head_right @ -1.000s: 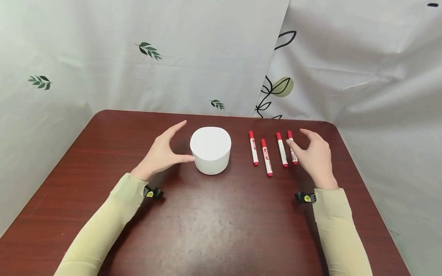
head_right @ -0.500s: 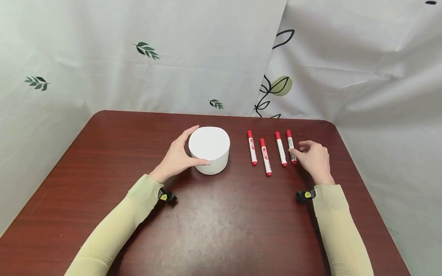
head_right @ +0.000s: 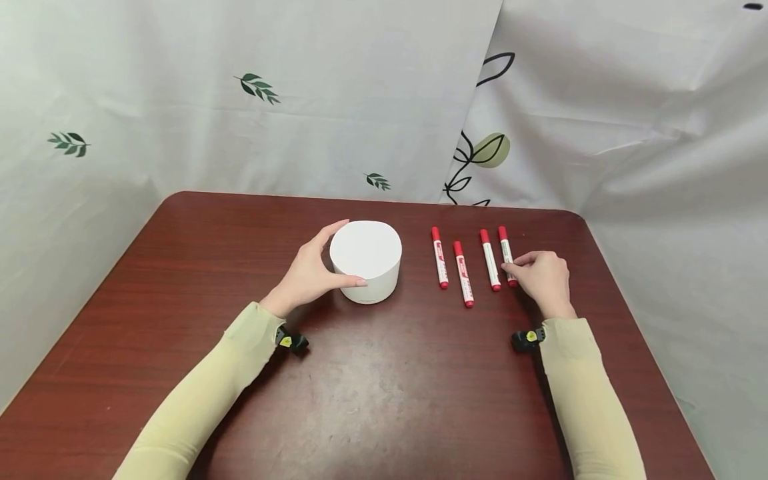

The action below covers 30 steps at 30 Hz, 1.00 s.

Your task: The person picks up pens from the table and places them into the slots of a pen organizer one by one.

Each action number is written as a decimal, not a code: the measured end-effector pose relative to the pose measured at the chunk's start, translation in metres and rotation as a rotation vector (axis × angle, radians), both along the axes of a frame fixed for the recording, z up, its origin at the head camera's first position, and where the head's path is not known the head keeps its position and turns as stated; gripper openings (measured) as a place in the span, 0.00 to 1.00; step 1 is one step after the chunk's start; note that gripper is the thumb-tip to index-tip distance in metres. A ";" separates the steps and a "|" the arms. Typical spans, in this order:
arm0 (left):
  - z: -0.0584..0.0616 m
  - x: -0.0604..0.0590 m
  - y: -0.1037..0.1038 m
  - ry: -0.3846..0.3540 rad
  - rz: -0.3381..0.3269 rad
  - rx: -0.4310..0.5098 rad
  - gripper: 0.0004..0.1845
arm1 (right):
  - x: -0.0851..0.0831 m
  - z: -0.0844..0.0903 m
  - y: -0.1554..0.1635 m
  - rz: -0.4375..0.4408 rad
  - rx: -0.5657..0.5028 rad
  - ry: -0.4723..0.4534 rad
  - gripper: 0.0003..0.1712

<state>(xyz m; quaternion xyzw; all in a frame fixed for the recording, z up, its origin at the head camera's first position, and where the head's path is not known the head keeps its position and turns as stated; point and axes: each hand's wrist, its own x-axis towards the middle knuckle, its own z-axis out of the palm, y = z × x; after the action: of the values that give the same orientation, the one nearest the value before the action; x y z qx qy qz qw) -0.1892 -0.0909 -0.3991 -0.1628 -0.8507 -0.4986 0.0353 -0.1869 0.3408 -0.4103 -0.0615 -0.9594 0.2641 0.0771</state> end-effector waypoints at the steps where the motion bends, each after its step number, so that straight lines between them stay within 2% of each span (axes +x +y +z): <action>1: 0.000 0.000 0.000 -0.002 -0.003 0.000 0.61 | 0.000 0.000 0.000 -0.005 0.000 -0.002 0.21; 8: 0.000 -0.001 -0.001 -0.014 -0.011 -0.004 0.60 | 0.000 0.003 0.000 -0.059 -0.016 -0.003 0.22; 14: 0.000 -0.002 -0.002 -0.023 -0.010 -0.006 0.60 | 0.002 0.018 -0.001 -0.091 -0.054 0.076 0.22; 22: 0.000 -0.002 -0.002 -0.018 -0.005 0.012 0.59 | 0.008 0.046 -0.013 -0.080 -0.174 0.186 0.21; 30: 0.000 -0.002 -0.001 -0.015 -0.003 0.020 0.59 | 0.013 0.067 -0.030 -0.030 -0.309 0.211 0.18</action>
<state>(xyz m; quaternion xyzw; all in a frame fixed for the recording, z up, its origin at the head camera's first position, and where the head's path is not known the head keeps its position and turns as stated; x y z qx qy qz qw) -0.1913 -0.0916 -0.3992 -0.1598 -0.8455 -0.5086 0.0298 -0.1737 0.3105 -0.3431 -0.0589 -0.8930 0.4122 0.1707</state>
